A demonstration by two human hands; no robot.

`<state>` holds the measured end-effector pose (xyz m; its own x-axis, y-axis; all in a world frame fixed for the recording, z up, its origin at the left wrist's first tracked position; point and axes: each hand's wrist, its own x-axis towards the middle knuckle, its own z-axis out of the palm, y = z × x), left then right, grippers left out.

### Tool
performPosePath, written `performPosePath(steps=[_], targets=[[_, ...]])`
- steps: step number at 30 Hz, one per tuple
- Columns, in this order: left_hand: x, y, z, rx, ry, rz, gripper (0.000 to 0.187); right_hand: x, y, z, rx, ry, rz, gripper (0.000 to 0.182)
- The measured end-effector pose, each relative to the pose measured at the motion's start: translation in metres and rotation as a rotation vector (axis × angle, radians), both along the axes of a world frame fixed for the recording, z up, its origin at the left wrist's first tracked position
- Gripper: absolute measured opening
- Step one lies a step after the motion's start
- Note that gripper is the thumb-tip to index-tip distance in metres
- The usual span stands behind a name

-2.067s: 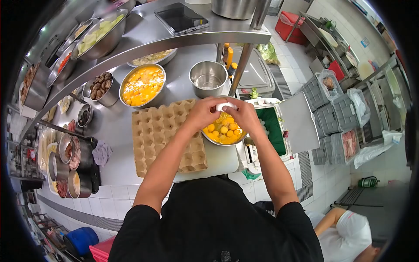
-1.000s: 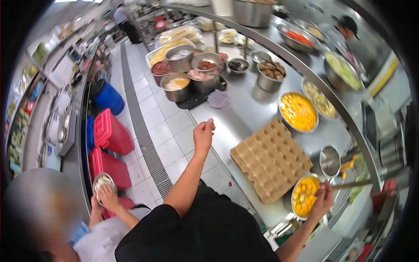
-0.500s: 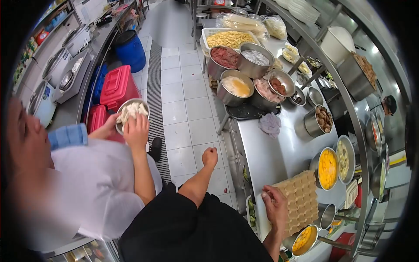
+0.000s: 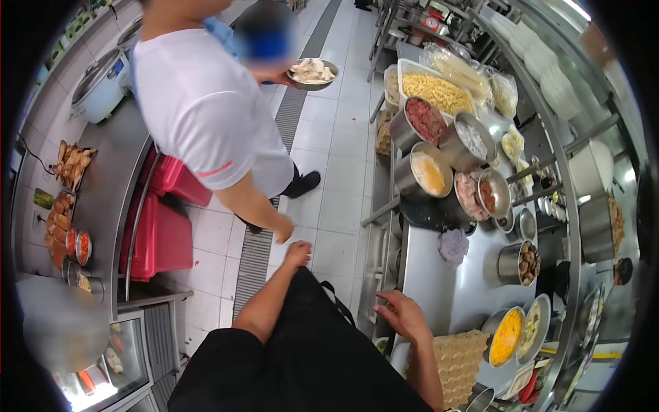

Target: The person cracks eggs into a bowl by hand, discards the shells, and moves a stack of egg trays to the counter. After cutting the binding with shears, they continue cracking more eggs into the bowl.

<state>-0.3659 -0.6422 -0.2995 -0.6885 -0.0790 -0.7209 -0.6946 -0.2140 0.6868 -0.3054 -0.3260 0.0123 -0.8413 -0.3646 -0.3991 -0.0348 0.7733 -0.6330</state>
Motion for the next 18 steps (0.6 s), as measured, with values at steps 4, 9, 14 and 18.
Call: performPosePath(steps=[4,9,14,18], targets=[[-0.024,-0.064,0.007,-0.021,-0.039,0.236,0.014,-0.05,-0.038,0.007,-0.056,-0.021,-0.042,0.039],[-0.067,-0.12,-0.002,-0.027,-0.102,0.202,0.012,-0.106,-0.079,-0.049,0.035,-0.005,0.072,0.044],[-0.137,-0.159,0.018,-0.008,-0.113,-0.016,0.018,-0.17,-0.144,-0.053,0.036,-0.162,-0.03,0.047],[-0.22,-0.161,0.047,0.023,-0.035,-0.204,0.021,-0.216,-0.178,-0.055,-0.013,-0.135,-0.213,0.048]])
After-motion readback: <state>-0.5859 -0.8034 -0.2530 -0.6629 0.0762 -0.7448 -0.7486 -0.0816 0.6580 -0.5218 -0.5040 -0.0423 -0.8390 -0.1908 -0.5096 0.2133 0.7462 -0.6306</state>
